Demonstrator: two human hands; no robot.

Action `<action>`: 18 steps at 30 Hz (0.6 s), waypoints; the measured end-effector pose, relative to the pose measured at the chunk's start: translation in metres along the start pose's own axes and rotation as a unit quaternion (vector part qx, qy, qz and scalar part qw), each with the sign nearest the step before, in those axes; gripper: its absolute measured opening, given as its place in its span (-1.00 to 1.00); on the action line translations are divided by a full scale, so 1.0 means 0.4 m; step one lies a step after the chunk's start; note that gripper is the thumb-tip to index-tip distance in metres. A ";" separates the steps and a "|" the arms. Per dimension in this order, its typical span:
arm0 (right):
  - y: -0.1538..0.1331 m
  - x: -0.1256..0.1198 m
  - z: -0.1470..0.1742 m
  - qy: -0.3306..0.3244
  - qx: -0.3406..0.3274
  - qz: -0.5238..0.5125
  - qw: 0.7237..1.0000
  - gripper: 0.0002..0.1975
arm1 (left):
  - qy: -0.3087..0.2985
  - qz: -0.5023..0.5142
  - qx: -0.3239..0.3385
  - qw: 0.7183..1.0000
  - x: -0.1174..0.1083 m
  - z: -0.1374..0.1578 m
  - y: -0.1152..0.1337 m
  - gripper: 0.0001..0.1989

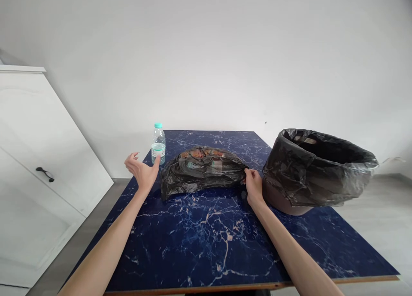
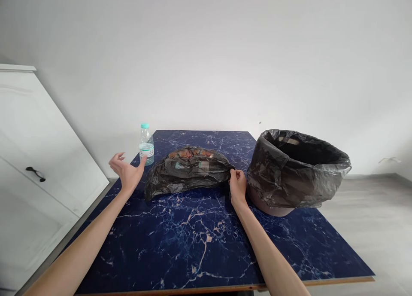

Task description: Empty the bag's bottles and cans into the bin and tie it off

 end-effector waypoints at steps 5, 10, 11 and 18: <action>0.004 0.001 -0.001 -0.003 -0.001 0.000 1.000 -0.72 | -0.127 0.036 -0.086 0.988 0.043 0.004 -0.089 0.04; 0.001 0.004 -0.001 -0.004 -0.007 0.010 1.000 -0.72 | -0.206 0.053 -0.088 0.973 0.128 -0.011 -0.059 0.15; 0.000 0.005 -0.001 -0.005 -0.009 0.013 1.000 -0.71 | -0.219 0.057 -0.092 0.970 0.154 -0.019 -0.050 0.12; 0.007 0.003 -0.002 -0.019 -0.017 0.034 0.999 -0.68 | -0.187 0.099 -0.176 0.961 0.252 -0.041 -0.064 -0.27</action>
Point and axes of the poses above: each hand's wrist, its own z-axis away from the middle knuckle, its own x-axis out of the palm, y = z × x, the point moved 4 cm from there along -z, towards the middle knuckle, and after that the axes turned 5 degrees about -x, right-handed, at the moved point
